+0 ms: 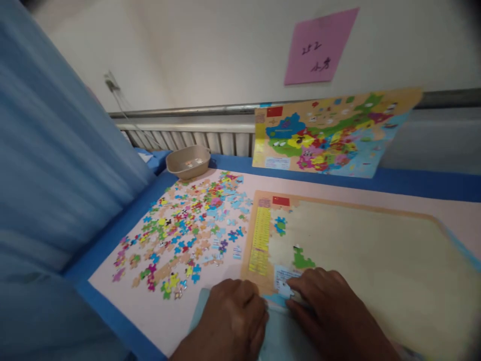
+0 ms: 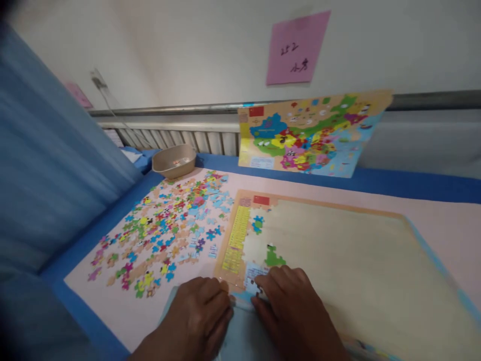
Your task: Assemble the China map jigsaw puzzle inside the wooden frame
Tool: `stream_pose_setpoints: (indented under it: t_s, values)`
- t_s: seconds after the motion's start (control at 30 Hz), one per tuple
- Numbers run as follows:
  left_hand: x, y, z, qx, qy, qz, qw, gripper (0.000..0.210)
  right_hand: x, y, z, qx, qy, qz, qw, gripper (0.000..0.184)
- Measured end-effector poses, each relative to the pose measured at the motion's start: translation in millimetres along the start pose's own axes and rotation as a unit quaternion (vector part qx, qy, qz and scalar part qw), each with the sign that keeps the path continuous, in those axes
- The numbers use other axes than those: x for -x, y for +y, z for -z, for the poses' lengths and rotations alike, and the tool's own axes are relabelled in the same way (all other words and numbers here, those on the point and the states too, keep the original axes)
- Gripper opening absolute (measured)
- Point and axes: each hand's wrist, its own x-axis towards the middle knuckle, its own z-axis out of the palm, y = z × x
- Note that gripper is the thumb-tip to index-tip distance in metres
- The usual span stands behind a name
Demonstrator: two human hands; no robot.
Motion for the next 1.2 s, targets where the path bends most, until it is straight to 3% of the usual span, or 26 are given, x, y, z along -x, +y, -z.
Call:
stream_pose_setpoints:
  t_s: [0.17, 0.37, 0.47, 0.53, 0.63, 0.87, 1.03, 1.2]
  values:
    - [-0.3, -2.5, -1.3, 0.022, 0.059, 0.091, 0.994, 0.011, -12.5, -6.8, -9.5, 0.028, 0.015, 0.051, 0.998, 0.014]
    - [-0.1, -5.5, 3.3, 0.097, 0.049, 0.127, 0.986, 0.013, -2.9, -3.3, -5.8, 0.026, 0.004, 0.078, 0.997, 0.017]
    - [8.7, -20.5, 10.0, -0.003, 0.064, 0.195, 0.979, 0.026, 5.4, 0.0, -7.8, 0.030, -0.025, 0.067, 0.997, 0.019]
    - [16.4, -34.2, 16.3, -0.114, 0.065, 0.254, 0.958, 0.033, 7.9, -0.1, -9.5, 0.034, -0.035, 0.060, 0.997, 0.020]
    - [24.3, -50.9, 25.0, -0.206, 0.017, 0.297, 0.932, 0.030, 6.7, -1.5, -11.0, 0.033, -0.020, 0.066, 0.997, 0.019]
    - [24.7, -56.4, 31.5, -0.198, -0.090, 0.318, 0.923, 0.030, 2.3, -7.9, -13.2, 0.017, -0.046, 0.039, 0.998, 0.017]
    - [28.7, -56.4, 37.3, -0.153, -0.080, 0.314, 0.934, 0.028, -19.7, -31.6, -31.1, -0.001, -0.013, 0.019, 1.000, 0.013]
    - [2.3, -60.1, 46.6, -0.120, -0.074, 0.259, 0.956, 0.025, -54.5, -51.8, -56.7, 0.012, -0.098, 0.014, 0.995, 0.019]
